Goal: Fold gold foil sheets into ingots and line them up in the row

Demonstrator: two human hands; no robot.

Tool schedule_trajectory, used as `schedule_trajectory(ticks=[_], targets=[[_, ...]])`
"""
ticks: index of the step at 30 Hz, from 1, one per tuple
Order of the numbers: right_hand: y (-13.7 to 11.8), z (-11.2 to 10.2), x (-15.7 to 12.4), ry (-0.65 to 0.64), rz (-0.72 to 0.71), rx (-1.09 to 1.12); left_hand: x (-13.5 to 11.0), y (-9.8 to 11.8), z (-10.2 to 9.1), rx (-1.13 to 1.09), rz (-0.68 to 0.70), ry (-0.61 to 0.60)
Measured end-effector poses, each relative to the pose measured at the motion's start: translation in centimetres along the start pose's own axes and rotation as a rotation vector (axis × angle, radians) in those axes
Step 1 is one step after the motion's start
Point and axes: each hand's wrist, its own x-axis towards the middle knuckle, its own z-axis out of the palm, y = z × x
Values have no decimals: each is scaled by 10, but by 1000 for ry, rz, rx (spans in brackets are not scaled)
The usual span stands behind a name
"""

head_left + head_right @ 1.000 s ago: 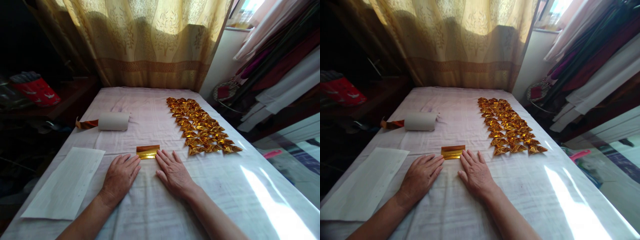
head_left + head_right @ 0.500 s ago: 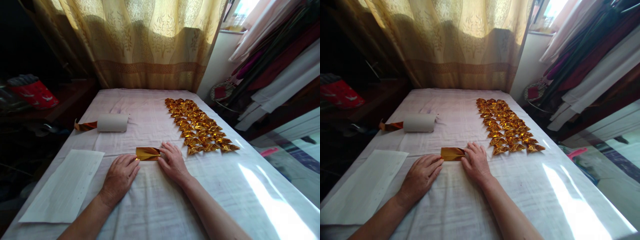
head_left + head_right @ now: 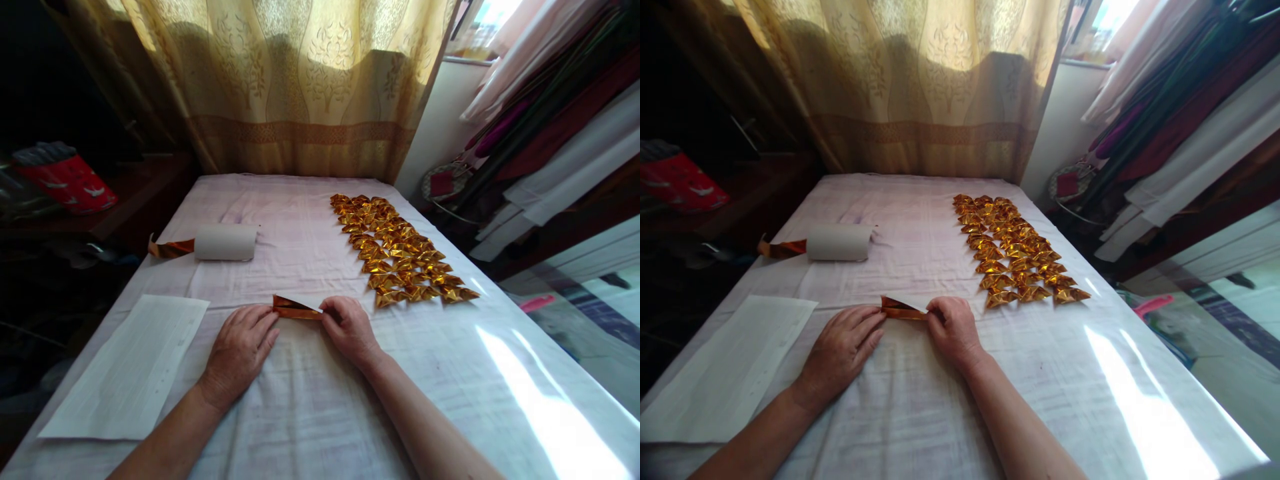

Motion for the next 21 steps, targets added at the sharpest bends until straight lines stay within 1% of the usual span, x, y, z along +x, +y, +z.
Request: schedule_trajectory(ticks=[3, 5, 8, 10, 11, 13, 15, 17, 19, 21], targets=[[-3, -1, -1, 22, 63, 115, 0, -3, 0, -36, -67, 88], [-6, -1, -1, 39, 84, 193, 0, -5, 0, -87, -120, 121], [-13, -3, -1, 32, 103, 309, 2, -9, -2, -210, -151, 148], [-17, -3, -1, 17, 111, 381, 3, -9, -4, -324, -172, 143], [-19, -3, -1, 8, 113, 415, 4, -8, -5, -387, -206, 135], [-22, -1, -2, -10, 129, 487, 5, -5, -6, -526, -330, 111], [-25, 1, -3, -30, 159, 545, 5, 0, -7, -690, -493, 86], [-26, 3, -4, -33, 194, 567, 7, 5, -7, -858, -628, 66], [-26, 5, -4, -24, 226, 570, 8, 9, -7, -983, -715, 55], [-25, 7, -5, -23, 252, 582, 9, 12, -8, -1052, -763, 52]])
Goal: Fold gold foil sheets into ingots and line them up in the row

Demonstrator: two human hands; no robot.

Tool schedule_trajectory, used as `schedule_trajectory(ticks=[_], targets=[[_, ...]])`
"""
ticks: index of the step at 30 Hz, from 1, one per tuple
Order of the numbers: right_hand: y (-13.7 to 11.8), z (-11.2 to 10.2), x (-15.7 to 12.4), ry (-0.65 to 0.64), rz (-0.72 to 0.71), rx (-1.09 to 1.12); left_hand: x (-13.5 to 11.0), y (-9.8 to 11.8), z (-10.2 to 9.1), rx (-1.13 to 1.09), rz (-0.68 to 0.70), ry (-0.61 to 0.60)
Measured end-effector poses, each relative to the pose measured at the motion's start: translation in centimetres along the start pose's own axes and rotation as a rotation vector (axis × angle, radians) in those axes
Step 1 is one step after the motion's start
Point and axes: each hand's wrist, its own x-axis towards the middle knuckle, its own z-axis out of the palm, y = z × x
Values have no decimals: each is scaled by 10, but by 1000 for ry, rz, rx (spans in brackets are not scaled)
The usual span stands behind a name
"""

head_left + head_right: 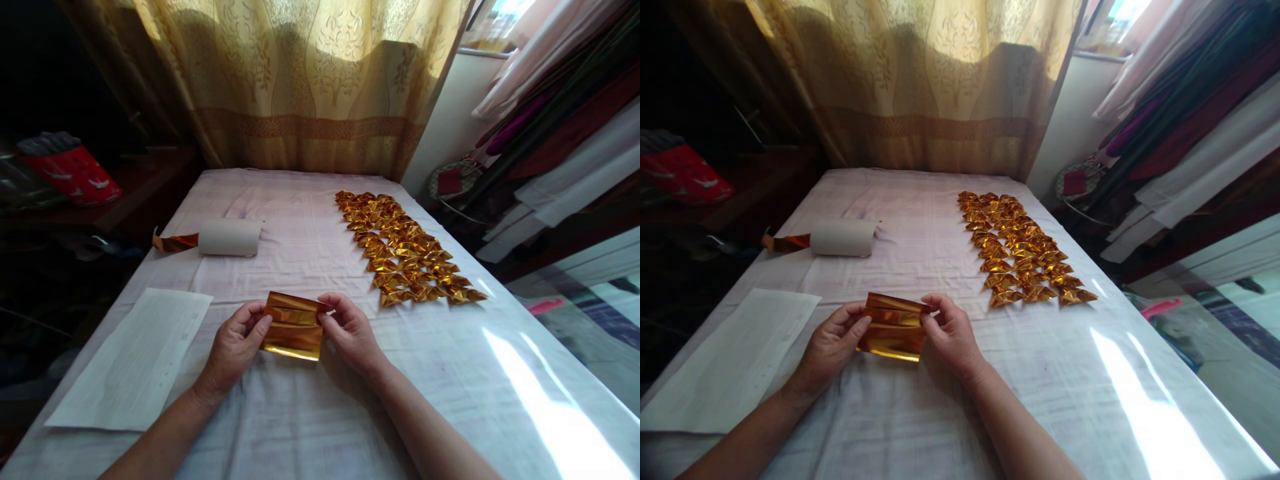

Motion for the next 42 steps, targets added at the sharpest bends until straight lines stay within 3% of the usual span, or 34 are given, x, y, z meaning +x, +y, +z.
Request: schedule_trajectory(ticks=[8, 15, 19, 31, 42], targets=[[5, -1, -2, -40, -39, -96, -1, 7, 1, -111, -102, -3], [-8, -7, -5, 55, -451, -497, 1, 7, 0, -41, -105, 65], [-12, -7, -9, 46, -536, -605, 3, 7, 0, -43, -118, 66], [-10, -4, -9, -4, -607, -778, 4, 9, -2, -94, -149, 33], [2, 2, -6, 24, -377, -382, 6, 6, -2, -140, -147, 22]])
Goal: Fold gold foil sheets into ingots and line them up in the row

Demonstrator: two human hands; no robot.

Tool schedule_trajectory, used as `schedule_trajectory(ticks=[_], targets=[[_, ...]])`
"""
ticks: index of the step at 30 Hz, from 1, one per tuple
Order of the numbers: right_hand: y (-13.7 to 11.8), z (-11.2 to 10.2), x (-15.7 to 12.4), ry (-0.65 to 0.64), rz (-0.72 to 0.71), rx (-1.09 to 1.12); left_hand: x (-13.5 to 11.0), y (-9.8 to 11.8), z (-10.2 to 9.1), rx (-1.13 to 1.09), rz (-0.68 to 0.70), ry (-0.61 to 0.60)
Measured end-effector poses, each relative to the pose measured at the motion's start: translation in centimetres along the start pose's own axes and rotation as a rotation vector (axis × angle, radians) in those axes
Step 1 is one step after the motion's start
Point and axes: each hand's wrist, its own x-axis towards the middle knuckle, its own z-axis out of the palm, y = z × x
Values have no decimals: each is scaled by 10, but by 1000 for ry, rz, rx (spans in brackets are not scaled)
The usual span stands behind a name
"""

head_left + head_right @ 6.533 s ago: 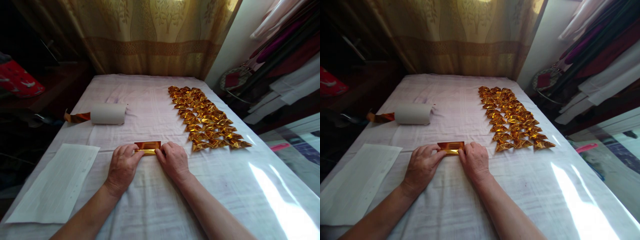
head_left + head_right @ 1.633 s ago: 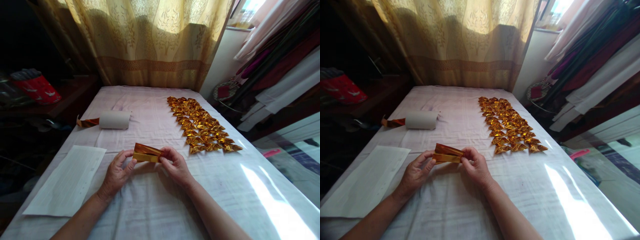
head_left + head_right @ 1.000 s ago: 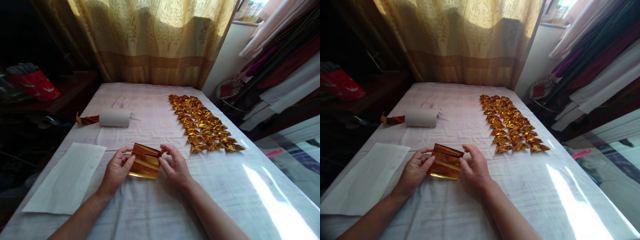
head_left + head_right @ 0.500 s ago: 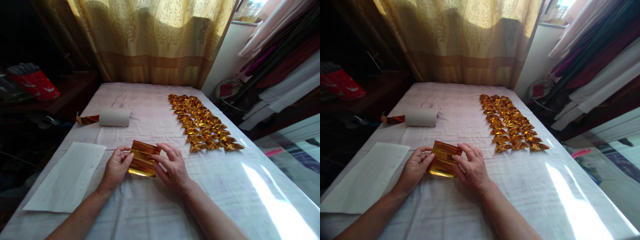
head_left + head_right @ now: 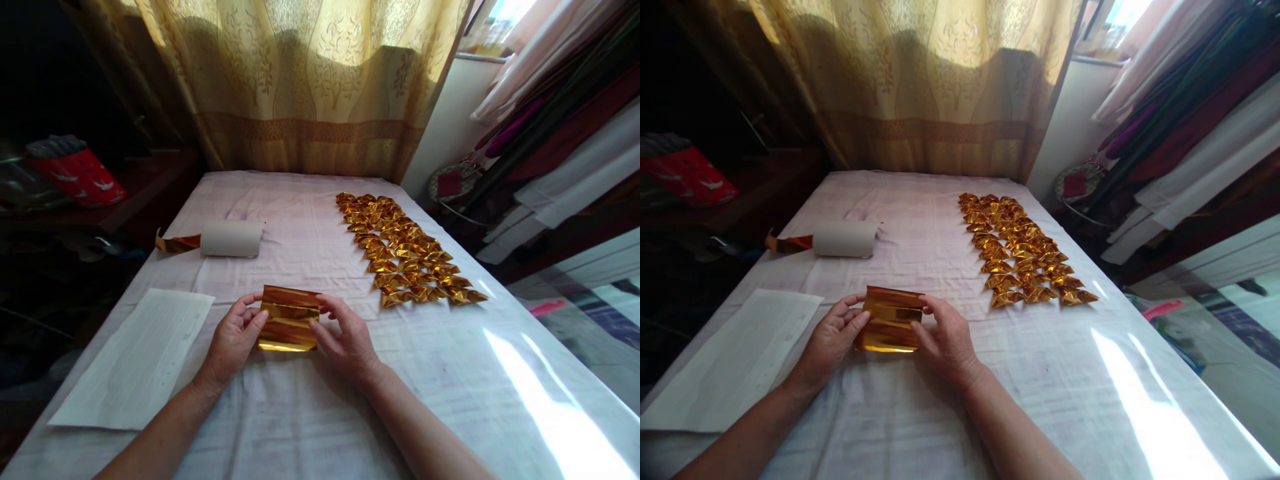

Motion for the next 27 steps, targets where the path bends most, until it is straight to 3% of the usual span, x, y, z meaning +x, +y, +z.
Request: schedule_trajectory(ticks=[6, 10, 12, 15, 16, 18, 21, 27], targets=[[0, 5, 0, 50, 166, 311, 3, -7, -1, 67, 19, -9], [0, 5, 2, 24, 270, 395, 4, -11, -4, 155, 83, -32], [2, 5, 3, 42, 333, 418, 2, -10, -6, 277, 238, 51], [5, 5, 6, 127, 425, 477, -7, -4, -3, 569, 654, 223], [6, 5, 7, 148, 442, 496, -11, -3, -1, 661, 787, 221], [6, 6, 7, 162, 448, 523, -19, -1, 5, 800, 931, 52], [0, 8, 5, 132, 414, 549, -29, -5, 14, 965, 985, -104], [-16, 7, -3, -44, 241, 494, -31, -14, 16, 1011, 938, -64]])
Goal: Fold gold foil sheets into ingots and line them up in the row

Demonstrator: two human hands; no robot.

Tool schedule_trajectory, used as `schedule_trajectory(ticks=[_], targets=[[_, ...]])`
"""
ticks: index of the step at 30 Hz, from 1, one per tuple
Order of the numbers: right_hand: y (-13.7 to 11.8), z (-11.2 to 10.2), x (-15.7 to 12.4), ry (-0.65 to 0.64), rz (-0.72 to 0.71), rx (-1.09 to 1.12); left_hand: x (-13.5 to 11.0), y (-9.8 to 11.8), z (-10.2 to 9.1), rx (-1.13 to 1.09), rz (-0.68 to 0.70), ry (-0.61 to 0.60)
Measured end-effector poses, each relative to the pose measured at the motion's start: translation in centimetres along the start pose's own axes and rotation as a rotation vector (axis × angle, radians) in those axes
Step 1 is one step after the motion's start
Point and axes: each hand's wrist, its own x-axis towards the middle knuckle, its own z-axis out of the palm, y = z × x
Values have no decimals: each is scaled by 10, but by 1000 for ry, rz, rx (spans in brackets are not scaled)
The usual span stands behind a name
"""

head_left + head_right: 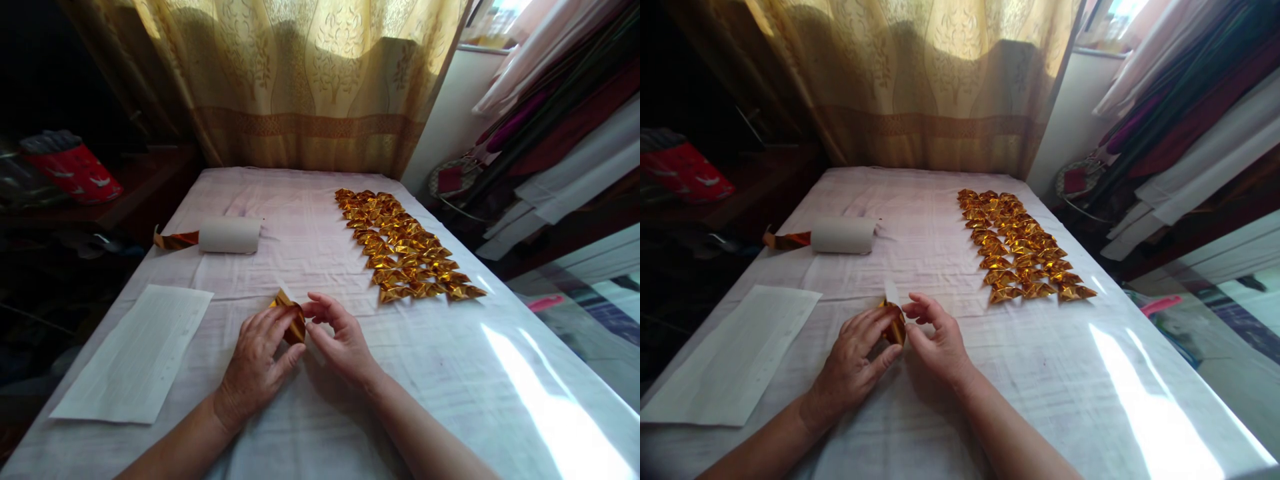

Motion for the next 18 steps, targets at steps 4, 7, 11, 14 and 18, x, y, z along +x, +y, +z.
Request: schedule_trajectory(ticks=[4, 7, 11, 14, 18], targets=[[-5, 1, -4, -63, -110, -124, 3, -2, -5, -90, -140, 24], [-8, 3, -6, -123, -216, -186, 5, -1, -9, -139, -287, 32], [-8, 0, -5, -158, -293, -285, 8, -4, -11, -118, -269, 96], [0, -7, -1, -43, -341, -446, 10, -11, -12, -67, -131, 163], [8, -21, 6, 85, -425, -783, 12, -19, -14, 21, 76, 167]])
